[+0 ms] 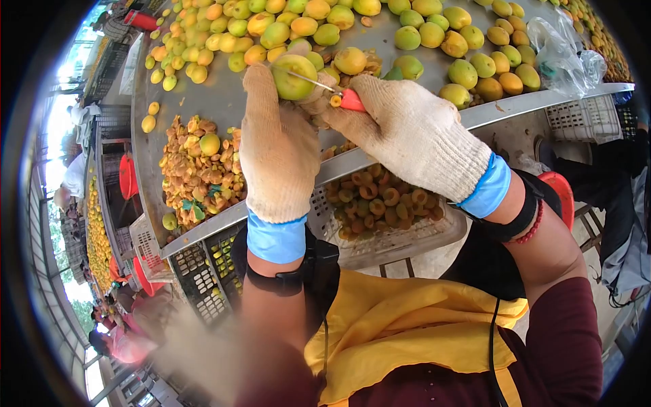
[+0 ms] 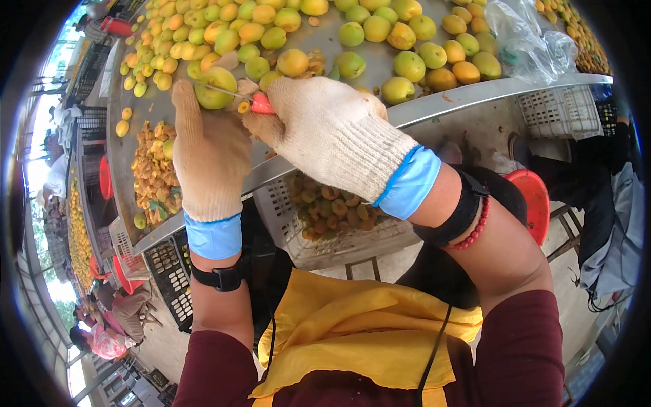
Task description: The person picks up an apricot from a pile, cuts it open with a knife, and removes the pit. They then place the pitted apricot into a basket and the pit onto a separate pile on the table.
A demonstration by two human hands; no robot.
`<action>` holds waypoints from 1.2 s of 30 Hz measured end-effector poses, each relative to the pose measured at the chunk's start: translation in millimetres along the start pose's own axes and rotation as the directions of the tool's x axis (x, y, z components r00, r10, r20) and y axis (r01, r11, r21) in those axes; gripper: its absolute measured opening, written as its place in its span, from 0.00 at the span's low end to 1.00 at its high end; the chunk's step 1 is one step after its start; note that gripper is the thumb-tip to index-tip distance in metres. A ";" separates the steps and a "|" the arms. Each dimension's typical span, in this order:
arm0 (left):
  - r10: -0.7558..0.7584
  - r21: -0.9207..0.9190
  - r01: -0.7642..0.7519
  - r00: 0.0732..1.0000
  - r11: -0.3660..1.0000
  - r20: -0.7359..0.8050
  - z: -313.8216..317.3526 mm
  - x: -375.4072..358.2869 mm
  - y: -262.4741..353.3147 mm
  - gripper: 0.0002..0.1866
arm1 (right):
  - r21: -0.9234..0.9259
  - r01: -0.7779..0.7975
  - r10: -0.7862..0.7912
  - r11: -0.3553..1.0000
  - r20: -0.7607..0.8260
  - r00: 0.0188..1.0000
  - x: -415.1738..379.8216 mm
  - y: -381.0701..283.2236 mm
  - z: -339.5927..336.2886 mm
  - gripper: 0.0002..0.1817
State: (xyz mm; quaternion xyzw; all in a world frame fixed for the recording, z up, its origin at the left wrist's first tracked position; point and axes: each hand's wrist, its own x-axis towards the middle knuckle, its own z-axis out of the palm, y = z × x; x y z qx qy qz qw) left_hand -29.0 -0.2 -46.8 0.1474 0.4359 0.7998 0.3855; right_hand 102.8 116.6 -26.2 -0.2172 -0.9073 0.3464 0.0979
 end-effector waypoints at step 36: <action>0.357 0.805 -0.385 0.905 0.452 0.232 17.6 -13.1 14.0 0.28 | 0.084 0.059 -0.061 0.995 0.026 0.998 -8.2 0.5 -3.3 0.23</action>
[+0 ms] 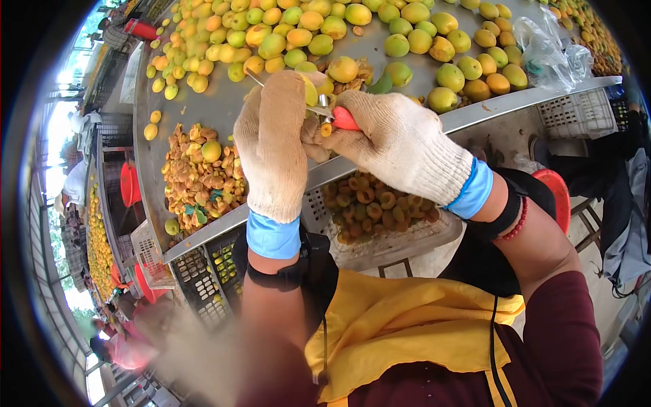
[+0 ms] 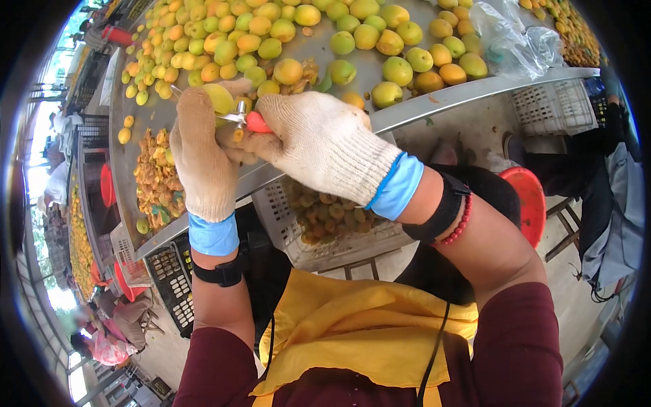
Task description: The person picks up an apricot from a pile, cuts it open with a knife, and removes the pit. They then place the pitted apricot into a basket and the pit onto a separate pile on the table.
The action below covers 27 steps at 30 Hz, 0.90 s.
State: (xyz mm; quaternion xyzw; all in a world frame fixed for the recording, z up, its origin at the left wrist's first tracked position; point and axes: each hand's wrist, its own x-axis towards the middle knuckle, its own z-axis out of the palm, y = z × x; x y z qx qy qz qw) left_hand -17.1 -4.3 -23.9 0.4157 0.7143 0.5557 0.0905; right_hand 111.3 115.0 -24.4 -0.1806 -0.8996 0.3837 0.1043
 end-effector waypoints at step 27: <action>-0.119 -0.009 0.119 0.993 0.993 0.009 -12.9 -0.4 -1.3 0.35 | 0.745 -0.269 0.271 0.611 0.122 0.955 4.2 16.0 -48.0 0.27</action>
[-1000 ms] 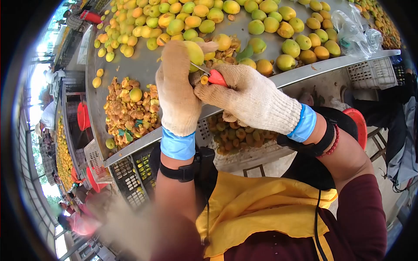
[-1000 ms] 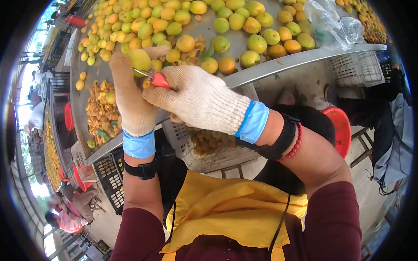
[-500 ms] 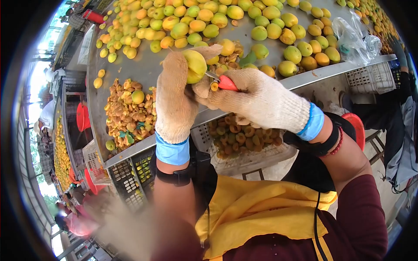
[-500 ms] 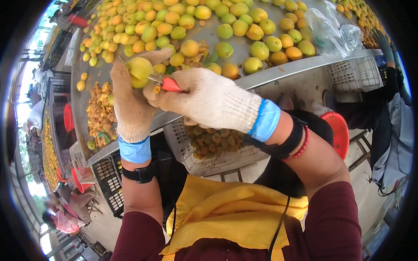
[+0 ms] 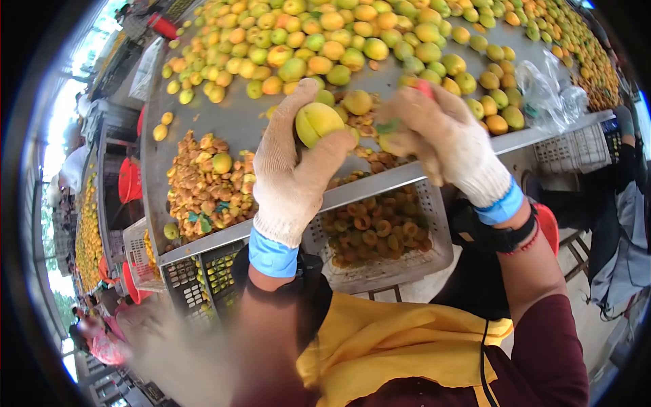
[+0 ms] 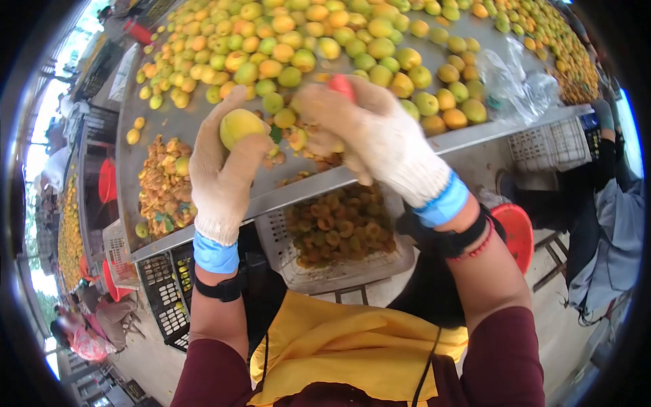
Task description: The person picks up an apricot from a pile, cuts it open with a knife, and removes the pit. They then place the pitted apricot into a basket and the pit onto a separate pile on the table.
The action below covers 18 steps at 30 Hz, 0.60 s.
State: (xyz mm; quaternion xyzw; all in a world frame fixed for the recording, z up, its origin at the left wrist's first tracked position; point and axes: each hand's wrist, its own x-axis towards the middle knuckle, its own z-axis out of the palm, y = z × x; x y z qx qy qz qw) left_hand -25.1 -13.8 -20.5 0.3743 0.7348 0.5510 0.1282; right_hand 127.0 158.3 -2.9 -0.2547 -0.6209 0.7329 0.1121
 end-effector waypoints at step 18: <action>-0.070 -0.162 0.094 0.987 0.982 0.145 14.7 -19.5 6.0 0.23 | 0.350 -0.191 0.072 0.917 0.326 0.943 3.6 25.7 41.5 0.25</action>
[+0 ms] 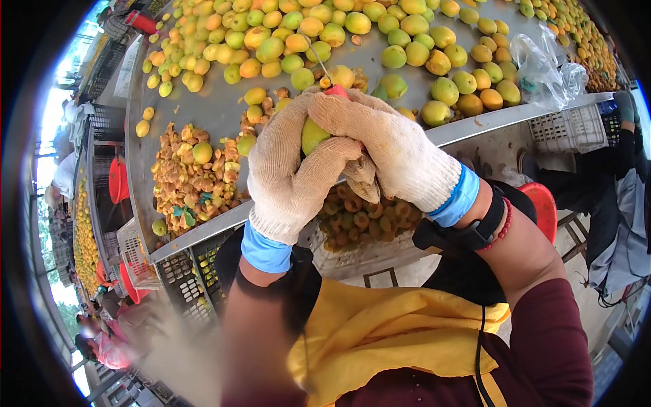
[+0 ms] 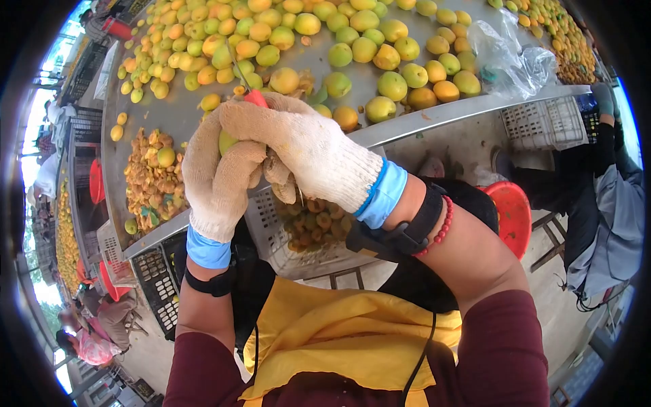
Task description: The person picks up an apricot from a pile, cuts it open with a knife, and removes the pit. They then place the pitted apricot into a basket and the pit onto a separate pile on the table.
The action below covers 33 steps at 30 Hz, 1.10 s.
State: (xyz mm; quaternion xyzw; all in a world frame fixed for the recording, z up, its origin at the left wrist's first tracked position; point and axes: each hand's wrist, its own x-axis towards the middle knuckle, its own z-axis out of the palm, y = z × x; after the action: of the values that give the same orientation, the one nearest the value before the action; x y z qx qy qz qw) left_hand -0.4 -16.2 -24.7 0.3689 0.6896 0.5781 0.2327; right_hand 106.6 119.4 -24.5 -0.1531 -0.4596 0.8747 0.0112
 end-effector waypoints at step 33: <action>-0.286 -0.346 0.258 0.958 0.902 -0.032 0.2 -2.2 -15.4 0.25 | -0.337 0.226 -0.282 0.914 -0.125 0.951 14.5 9.7 7.0 0.19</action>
State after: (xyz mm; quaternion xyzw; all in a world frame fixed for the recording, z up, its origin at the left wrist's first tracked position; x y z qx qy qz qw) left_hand -2.6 -18.7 -39.9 0.1996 0.6336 0.6644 0.3425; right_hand 92.0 110.6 -32.4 -0.1662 -0.6080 0.7637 0.1397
